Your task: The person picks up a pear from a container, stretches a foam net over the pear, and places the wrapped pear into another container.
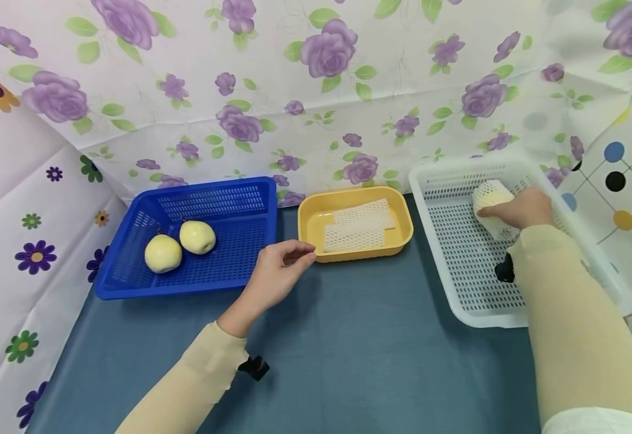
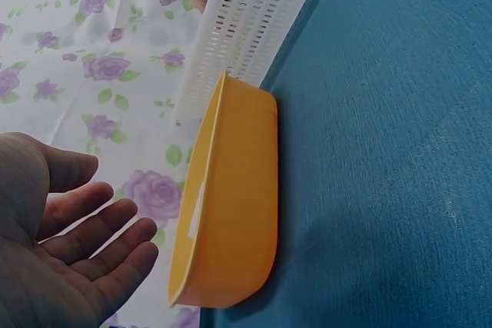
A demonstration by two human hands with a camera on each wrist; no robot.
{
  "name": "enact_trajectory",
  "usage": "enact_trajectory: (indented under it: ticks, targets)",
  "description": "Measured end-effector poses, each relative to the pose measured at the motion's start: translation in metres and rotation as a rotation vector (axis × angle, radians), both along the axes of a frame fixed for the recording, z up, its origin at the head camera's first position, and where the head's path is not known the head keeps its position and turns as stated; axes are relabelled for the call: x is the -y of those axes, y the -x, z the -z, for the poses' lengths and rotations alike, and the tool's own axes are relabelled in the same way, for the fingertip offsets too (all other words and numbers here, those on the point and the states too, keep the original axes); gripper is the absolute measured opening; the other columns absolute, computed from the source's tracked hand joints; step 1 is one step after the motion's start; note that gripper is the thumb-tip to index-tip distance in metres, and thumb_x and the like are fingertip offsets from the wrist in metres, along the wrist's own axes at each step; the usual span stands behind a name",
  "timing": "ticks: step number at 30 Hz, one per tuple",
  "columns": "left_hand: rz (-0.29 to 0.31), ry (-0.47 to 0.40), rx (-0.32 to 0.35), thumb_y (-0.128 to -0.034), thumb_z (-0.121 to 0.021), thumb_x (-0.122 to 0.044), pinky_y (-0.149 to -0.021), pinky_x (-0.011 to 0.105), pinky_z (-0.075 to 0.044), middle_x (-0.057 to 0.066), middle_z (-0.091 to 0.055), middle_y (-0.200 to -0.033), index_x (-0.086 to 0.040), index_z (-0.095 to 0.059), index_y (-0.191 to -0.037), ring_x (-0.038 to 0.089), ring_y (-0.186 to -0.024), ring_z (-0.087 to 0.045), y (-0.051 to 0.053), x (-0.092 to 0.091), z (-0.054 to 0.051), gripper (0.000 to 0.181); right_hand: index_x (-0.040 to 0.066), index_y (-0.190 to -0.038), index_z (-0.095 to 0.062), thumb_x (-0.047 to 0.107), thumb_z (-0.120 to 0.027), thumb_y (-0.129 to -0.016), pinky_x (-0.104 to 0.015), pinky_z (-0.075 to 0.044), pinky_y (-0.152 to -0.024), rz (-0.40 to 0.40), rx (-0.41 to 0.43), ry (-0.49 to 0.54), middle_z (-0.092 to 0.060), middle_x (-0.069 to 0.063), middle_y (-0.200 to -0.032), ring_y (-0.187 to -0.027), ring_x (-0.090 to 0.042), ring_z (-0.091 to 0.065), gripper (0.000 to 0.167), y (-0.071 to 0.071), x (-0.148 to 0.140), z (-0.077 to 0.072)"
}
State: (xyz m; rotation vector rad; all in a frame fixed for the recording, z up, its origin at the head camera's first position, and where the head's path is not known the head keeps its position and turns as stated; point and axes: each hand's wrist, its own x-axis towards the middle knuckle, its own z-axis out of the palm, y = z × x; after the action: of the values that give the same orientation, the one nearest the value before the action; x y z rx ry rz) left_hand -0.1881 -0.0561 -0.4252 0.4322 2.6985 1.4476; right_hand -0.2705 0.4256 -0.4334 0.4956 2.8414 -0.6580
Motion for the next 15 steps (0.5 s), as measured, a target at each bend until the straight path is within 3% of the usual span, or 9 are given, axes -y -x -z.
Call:
enact_trajectory:
  ticks: [8, 15]
  targets:
    - [0.001, -0.002, 0.002, -0.0913, -0.060, -0.033, -0.081, 0.027, -0.055, -0.010, -0.068, -0.096, -0.023, -0.068, -0.104, 0.004, -0.091, -0.063, -0.0014, 0.0008, -0.0002, 0.018, -0.011, -0.096, -0.049, 0.069, -0.071, -0.063, -0.036, -0.045, -0.048, 0.006, -0.013, 0.041, -0.053, -0.021, -0.081, -0.068, -0.030, -0.050, 0.090, -0.0065, -0.0009, -0.0037]
    - [-0.005, 0.011, 0.000, -0.0902, -0.061, -0.035, -0.082, 0.027, -0.054, -0.010, -0.068, -0.097, -0.023, -0.068, -0.105, 0.004, -0.091, -0.063, -0.0023, 0.0012, 0.0003, 0.020, -0.017, -0.118, -0.045, 0.067, -0.074, -0.062, -0.033, -0.047, -0.051, 0.018, -0.002, 0.090, -0.050, -0.033, -0.108, -0.081, -0.036, -0.052, 0.105, -0.0100, 0.0000, -0.0072]
